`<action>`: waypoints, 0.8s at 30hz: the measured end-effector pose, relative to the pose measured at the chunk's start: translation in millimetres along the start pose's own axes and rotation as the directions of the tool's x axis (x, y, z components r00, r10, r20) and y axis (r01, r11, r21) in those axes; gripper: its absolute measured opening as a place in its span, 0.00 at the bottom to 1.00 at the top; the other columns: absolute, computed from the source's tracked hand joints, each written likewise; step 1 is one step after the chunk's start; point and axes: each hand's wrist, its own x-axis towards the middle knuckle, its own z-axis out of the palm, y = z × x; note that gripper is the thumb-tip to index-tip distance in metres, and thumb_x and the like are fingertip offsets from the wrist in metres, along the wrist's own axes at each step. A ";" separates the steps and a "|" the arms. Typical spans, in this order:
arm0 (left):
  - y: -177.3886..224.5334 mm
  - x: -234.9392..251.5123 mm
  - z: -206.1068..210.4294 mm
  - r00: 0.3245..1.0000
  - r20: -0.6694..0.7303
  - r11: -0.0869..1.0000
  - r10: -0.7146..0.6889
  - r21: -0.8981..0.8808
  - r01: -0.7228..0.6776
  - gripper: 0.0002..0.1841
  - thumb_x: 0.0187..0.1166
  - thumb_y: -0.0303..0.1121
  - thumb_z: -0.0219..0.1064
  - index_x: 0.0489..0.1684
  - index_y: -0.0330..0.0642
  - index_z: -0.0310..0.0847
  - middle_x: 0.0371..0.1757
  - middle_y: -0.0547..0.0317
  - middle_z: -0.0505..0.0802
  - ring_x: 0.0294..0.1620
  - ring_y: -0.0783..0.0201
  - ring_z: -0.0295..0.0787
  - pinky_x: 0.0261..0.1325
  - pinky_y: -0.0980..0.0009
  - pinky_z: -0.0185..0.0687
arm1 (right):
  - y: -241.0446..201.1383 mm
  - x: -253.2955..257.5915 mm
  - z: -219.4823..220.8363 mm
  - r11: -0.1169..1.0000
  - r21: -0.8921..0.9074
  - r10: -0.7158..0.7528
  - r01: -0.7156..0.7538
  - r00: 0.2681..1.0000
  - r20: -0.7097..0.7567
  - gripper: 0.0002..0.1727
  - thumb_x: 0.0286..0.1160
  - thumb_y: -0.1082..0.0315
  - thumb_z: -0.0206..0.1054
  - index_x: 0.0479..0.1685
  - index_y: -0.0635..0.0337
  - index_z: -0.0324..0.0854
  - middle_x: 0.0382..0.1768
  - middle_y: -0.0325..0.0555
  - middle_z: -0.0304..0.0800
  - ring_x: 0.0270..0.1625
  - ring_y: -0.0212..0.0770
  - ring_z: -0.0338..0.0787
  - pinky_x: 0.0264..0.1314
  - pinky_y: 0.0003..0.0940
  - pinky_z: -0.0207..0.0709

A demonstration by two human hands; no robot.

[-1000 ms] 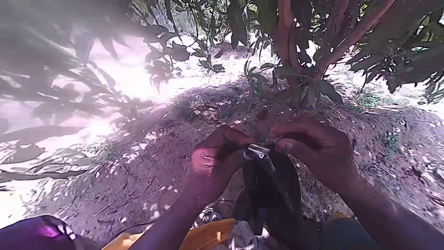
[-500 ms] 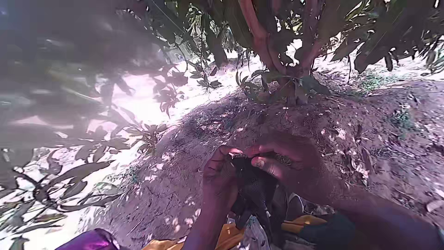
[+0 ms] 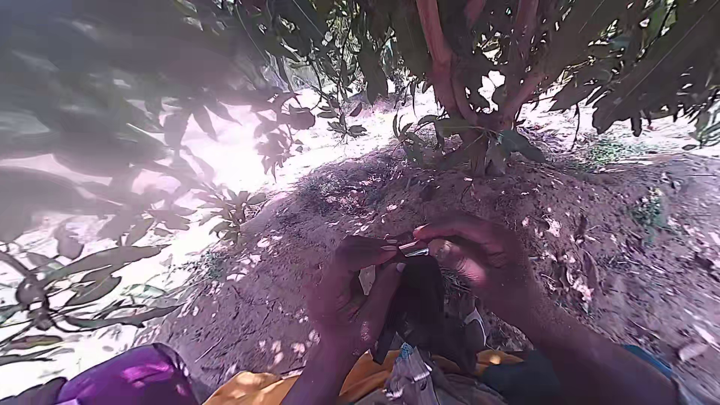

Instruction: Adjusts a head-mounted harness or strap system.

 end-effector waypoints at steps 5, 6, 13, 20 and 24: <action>2.3 -4.0 -5.5 0.971 0.093 0.934 0.222 0.266 -0.239 0.02 0.86 0.31 0.61 0.45 0.44 0.76 0.44 0.60 0.88 0.53 0.73 0.88 0.64 0.77 0.82 | -3.4 -1.2 -6.8 0.996 0.073 0.050 -0.057 0.994 0.096 0.11 0.83 0.69 0.65 0.51 0.68 0.89 0.48 0.35 0.94 0.52 0.20 0.91 0.58 0.18 0.85; 2.6 -4.8 -5.8 0.964 0.106 0.920 0.245 0.287 -0.266 0.02 0.86 0.30 0.61 0.45 0.44 0.76 0.44 0.57 0.87 0.53 0.70 0.88 0.64 0.75 0.82 | -3.8 -1.7 -7.7 0.995 0.078 0.059 -0.068 0.993 0.107 0.11 0.82 0.70 0.65 0.51 0.68 0.89 0.48 0.36 0.95 0.52 0.20 0.91 0.59 0.18 0.86; 8.5 -8.8 -6.4 0.936 0.147 0.883 0.320 0.311 -0.351 0.00 0.85 0.27 0.61 0.45 0.43 0.75 0.41 0.52 0.83 0.48 0.62 0.86 0.61 0.73 0.81 | -0.1 -6.1 -7.1 0.993 0.066 0.090 -0.100 0.986 0.141 0.13 0.85 0.69 0.61 0.52 0.67 0.90 0.49 0.32 0.95 0.53 0.18 0.89 0.60 0.17 0.84; 8.5 -15.8 -12.6 0.920 0.149 0.871 0.362 0.297 -0.391 0.02 0.84 0.27 0.62 0.46 0.43 0.76 0.44 0.51 0.83 0.50 0.60 0.86 0.61 0.70 0.82 | -1.7 -7.4 0.2 0.993 0.065 0.083 -0.094 0.985 0.152 0.13 0.87 0.68 0.60 0.51 0.66 0.90 0.46 0.29 0.93 0.49 0.16 0.87 0.55 0.15 0.83; 10.2 -18.0 -14.5 0.918 0.145 0.868 0.368 0.300 -0.395 0.02 0.85 0.27 0.61 0.47 0.43 0.74 0.42 0.53 0.83 0.49 0.61 0.85 0.61 0.71 0.81 | -1.7 -10.3 0.8 0.999 0.049 -0.027 0.017 0.975 0.221 0.18 0.88 0.59 0.62 0.58 0.65 0.88 0.59 0.39 0.92 0.63 0.23 0.88 0.66 0.21 0.84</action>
